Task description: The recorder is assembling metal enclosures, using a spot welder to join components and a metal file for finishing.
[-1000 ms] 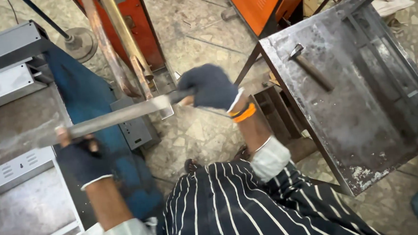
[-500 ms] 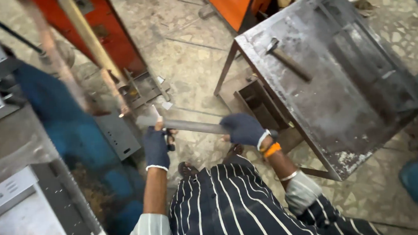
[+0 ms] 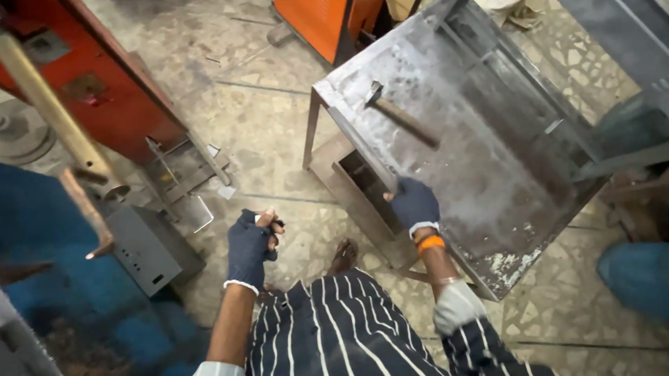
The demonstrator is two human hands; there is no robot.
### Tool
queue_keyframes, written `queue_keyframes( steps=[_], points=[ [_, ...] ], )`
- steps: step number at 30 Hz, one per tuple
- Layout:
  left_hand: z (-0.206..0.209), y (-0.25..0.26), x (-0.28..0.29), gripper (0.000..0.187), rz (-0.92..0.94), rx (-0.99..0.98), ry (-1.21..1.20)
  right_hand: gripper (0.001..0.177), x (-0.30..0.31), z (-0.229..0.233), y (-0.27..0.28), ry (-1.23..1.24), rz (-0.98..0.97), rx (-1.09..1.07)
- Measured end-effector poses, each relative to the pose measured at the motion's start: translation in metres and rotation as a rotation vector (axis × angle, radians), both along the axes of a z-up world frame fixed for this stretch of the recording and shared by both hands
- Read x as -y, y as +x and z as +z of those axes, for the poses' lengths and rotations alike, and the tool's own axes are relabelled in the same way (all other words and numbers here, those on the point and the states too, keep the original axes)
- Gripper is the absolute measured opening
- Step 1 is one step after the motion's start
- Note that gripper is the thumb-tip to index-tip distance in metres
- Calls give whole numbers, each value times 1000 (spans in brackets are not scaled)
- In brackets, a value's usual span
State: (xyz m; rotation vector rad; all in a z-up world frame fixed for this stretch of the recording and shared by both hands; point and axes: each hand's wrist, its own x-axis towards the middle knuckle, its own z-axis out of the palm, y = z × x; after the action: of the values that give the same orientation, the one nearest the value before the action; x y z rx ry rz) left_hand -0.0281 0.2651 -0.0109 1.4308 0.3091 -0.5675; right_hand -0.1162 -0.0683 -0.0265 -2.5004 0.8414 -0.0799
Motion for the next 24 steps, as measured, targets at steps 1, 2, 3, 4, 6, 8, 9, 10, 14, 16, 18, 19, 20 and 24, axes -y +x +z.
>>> queue_keyframes(
  steps=[1, 2, 3, 4, 6, 8, 9, 10, 14, 16, 18, 19, 20, 24],
  points=[
    [2, -1, 6, 24, -3, -3, 0, 47, 16, -22, 7, 0, -3, -3],
    [5, 0, 12, 25, 8, 0, 3, 42, 33, -44, 18, -20, 0, 28],
    [8, 1, 18, 25, 20, 2, 5, 38, 49, -66, 29, -41, 4, 60],
    [9, 1, 24, 25, 28, 3, 6, 38, 53, -64, 40, -39, 12, 60],
    [12, 2, 34, 23, 57, -20, 17, 27, 59, -58, 63, -80, 15, 16],
    [18, 4, 46, 22, 85, -31, 24, 26, 64, -59, 75, -87, 33, -10],
    [21, 4, 52, 21, 103, -43, 28, 25, 66, -59, 81, -96, 41, -38],
    [25, 4, 58, 21, 117, -44, 30, 25, 69, -65, 82, -93, 55, -38],
    [27, 7, 81, 20, 179, -47, -2, 24, 86, -78, 88, -200, 138, 27],
    [21, 9, 91, 21, 194, -34, -15, 23, 98, -79, 93, -233, 156, 13],
    [14, 12, 102, 24, 187, -19, -26, 21, 113, -75, 98, -214, 163, 100],
    [9, 13, 106, 24, 193, -17, -27, 21, 123, -57, 103, -214, 169, 102],
    [4, 16, 110, 24, 191, -19, -22, 20, 133, -38, 110, -108, 168, 182],
    [6, 27, 122, 24, 210, -24, -5, 13, 155, 140, 119, 437, 162, 660]
  ],
)
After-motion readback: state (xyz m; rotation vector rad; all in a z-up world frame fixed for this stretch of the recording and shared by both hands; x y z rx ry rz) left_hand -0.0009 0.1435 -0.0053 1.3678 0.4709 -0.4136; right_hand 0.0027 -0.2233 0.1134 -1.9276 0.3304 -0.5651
